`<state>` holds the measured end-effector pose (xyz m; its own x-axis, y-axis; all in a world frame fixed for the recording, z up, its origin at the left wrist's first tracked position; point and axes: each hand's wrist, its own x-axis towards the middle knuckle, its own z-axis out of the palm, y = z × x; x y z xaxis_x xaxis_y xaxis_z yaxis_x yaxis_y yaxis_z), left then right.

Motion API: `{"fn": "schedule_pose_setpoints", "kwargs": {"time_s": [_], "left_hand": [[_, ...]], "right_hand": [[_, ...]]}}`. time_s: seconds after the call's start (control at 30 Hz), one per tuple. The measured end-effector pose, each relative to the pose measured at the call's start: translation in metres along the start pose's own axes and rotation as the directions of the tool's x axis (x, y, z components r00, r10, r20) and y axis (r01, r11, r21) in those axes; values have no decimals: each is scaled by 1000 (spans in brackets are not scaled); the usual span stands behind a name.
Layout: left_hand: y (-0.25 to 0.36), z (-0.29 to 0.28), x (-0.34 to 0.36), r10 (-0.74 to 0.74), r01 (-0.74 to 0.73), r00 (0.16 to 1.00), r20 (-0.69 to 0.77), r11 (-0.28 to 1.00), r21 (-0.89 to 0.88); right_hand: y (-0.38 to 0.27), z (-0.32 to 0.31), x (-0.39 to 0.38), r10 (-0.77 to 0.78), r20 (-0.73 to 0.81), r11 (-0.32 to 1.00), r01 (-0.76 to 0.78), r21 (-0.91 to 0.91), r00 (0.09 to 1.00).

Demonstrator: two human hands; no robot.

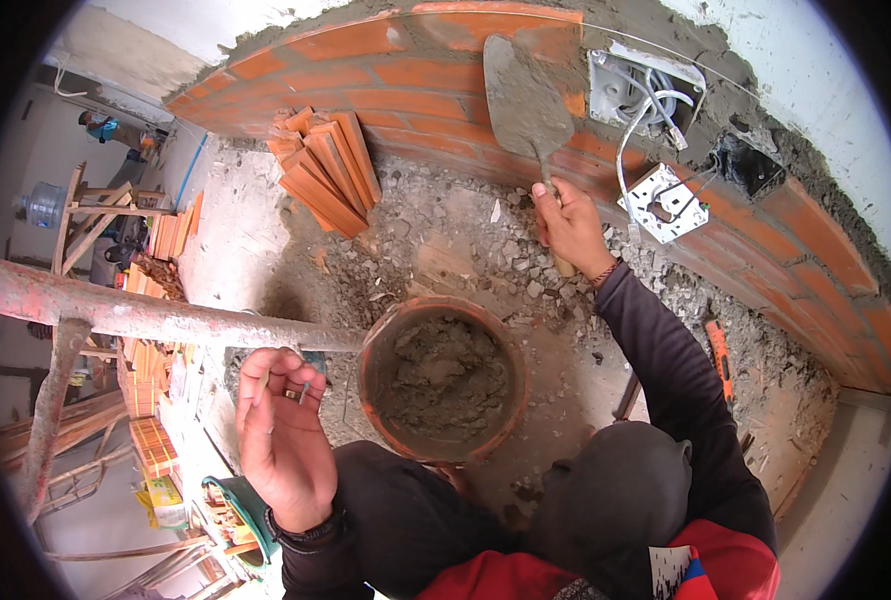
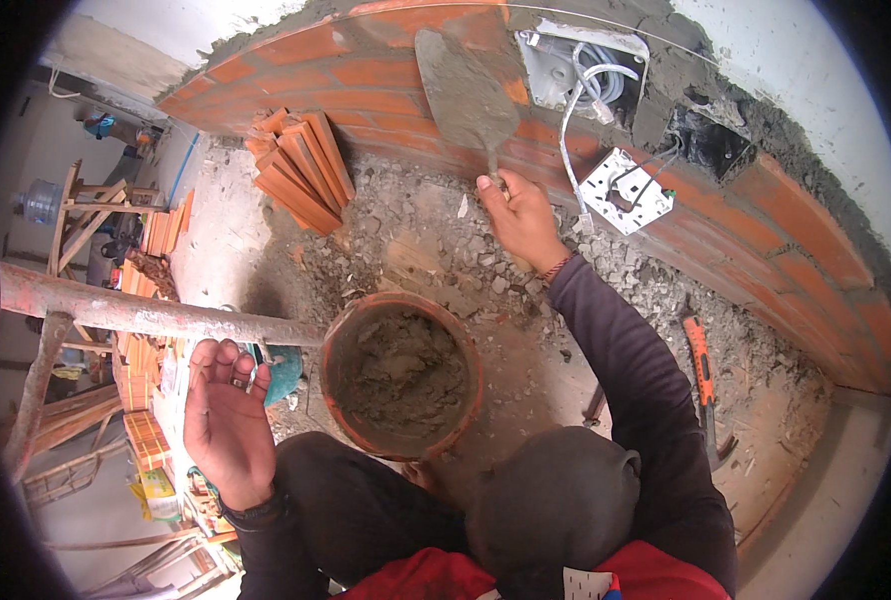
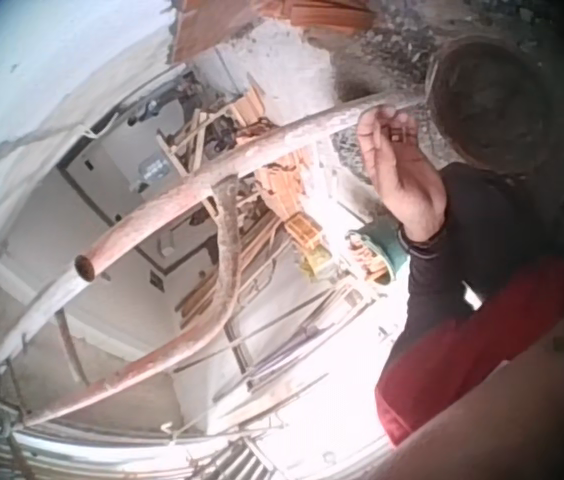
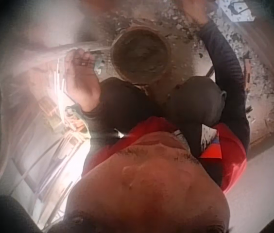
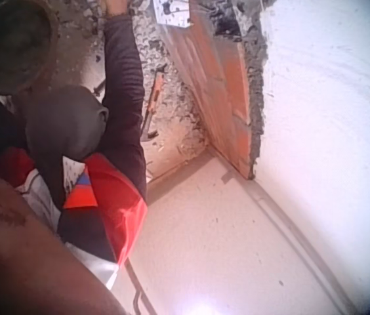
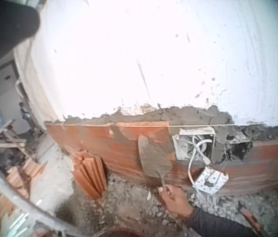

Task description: The person applies mortar to an exposed brick wall using a trowel and then places a brick by hand. They handle mortar from a bucket and work in the area around an electrical box.

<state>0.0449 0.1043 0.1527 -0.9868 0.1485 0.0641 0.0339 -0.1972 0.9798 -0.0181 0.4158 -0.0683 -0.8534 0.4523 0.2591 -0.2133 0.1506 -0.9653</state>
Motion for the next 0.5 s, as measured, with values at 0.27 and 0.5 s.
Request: {"fn": "schedule_pose_setpoints", "kwargs": {"time_s": [0.27, 0.5], "left_hand": [[0, -10, 0, -5, 5, 1000, 26, 1000, 8], [2, -9, 0, 4, -4, 1000, 27, 1000, 2]], "right_hand": [[-6, -13, -12, 74, -7, 997, -73, 16, 997], [-7, -17, -37, 160, 7, 980, -160, 121, 987]]}}
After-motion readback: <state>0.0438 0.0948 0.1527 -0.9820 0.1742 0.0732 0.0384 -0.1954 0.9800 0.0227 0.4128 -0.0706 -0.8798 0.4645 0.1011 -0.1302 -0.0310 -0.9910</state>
